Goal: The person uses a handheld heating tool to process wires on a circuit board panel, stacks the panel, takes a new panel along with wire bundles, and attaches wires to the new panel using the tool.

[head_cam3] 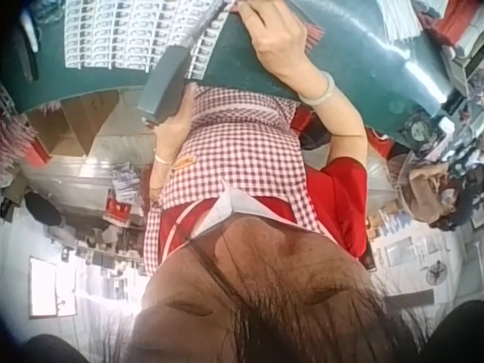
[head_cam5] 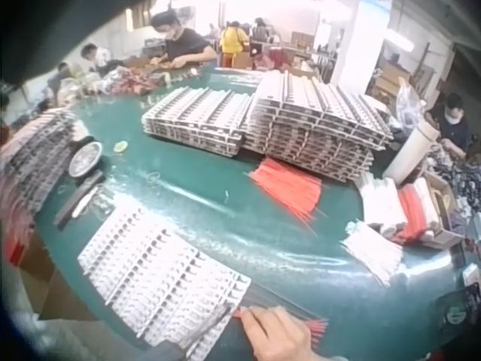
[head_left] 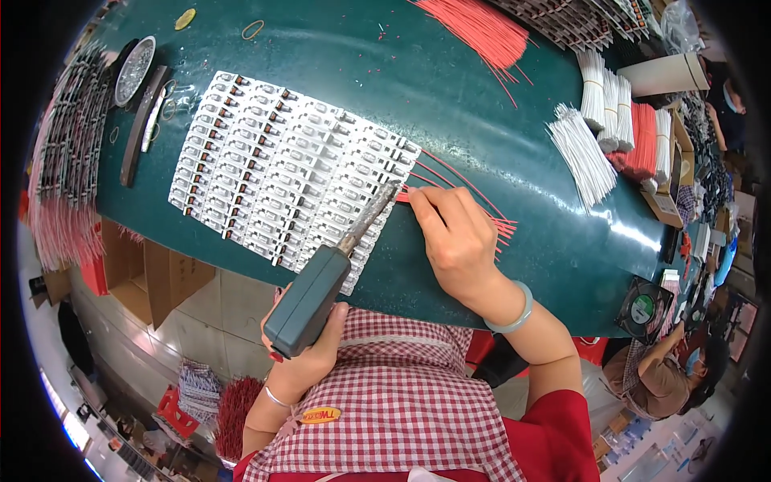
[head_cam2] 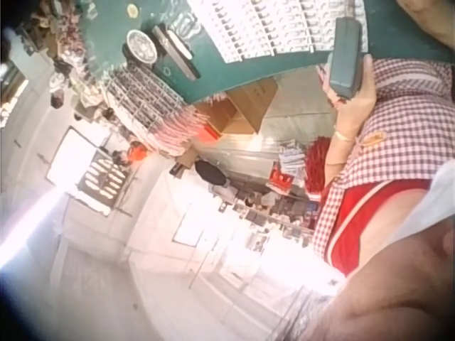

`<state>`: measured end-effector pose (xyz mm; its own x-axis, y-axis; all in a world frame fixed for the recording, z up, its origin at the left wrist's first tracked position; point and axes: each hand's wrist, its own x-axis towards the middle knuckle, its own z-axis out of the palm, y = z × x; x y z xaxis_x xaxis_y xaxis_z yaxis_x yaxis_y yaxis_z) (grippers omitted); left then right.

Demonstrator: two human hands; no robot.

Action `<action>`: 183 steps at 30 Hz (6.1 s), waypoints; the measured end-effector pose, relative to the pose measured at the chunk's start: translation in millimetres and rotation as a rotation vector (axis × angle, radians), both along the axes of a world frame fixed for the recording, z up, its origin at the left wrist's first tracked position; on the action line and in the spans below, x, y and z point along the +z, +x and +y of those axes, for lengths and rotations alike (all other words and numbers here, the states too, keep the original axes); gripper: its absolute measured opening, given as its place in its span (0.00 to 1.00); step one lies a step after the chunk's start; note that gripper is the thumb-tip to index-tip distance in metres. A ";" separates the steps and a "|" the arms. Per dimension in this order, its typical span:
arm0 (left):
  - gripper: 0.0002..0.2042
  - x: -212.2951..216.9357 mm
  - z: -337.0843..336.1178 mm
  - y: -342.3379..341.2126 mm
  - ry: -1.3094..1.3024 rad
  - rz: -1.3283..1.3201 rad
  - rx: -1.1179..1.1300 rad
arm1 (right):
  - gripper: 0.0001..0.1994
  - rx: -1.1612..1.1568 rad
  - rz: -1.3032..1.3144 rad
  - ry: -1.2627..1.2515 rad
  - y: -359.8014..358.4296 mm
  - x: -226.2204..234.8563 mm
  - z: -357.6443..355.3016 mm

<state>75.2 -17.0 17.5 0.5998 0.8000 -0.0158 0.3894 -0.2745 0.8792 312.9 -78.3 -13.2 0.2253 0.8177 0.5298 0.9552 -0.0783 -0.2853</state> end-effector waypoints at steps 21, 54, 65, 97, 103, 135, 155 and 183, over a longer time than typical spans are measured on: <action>0.11 -8.0 -0.6 -11.5 0.001 0.027 -0.022 | 0.15 -0.003 -0.005 -0.017 -0.9 1.6 -0.1; 0.09 -9.0 -3.6 -19.7 0.036 0.125 -0.139 | 0.14 0.027 -0.017 -0.016 -7.4 2.6 -2.6; 0.10 -9.4 -7.1 -33.5 -0.050 0.080 -0.033 | 0.14 0.006 -0.041 -0.022 -9.4 1.0 -3.3; 0.11 -10.6 -8.0 -37.7 0.028 0.114 -0.159 | 0.16 0.044 -0.024 -0.032 -20.5 4.4 -9.4; 0.12 -17.3 -14.4 -48.9 0.013 0.072 -0.071 | 0.15 0.053 -0.052 -0.059 -20.3 2.6 -11.9; 0.11 -19.7 -19.8 -60.8 0.031 0.071 -0.084 | 0.15 0.025 -0.015 -0.043 -34.1 4.1 -13.4; 0.13 -19.1 -24.1 -68.4 -0.004 0.066 -0.080 | 0.16 0.058 0.015 -0.001 -44.1 2.0 -19.6; 0.12 -22.1 -27.7 -76.2 0.113 0.010 -0.062 | 0.15 0.033 -0.022 0.011 -49.2 -0.8 -20.2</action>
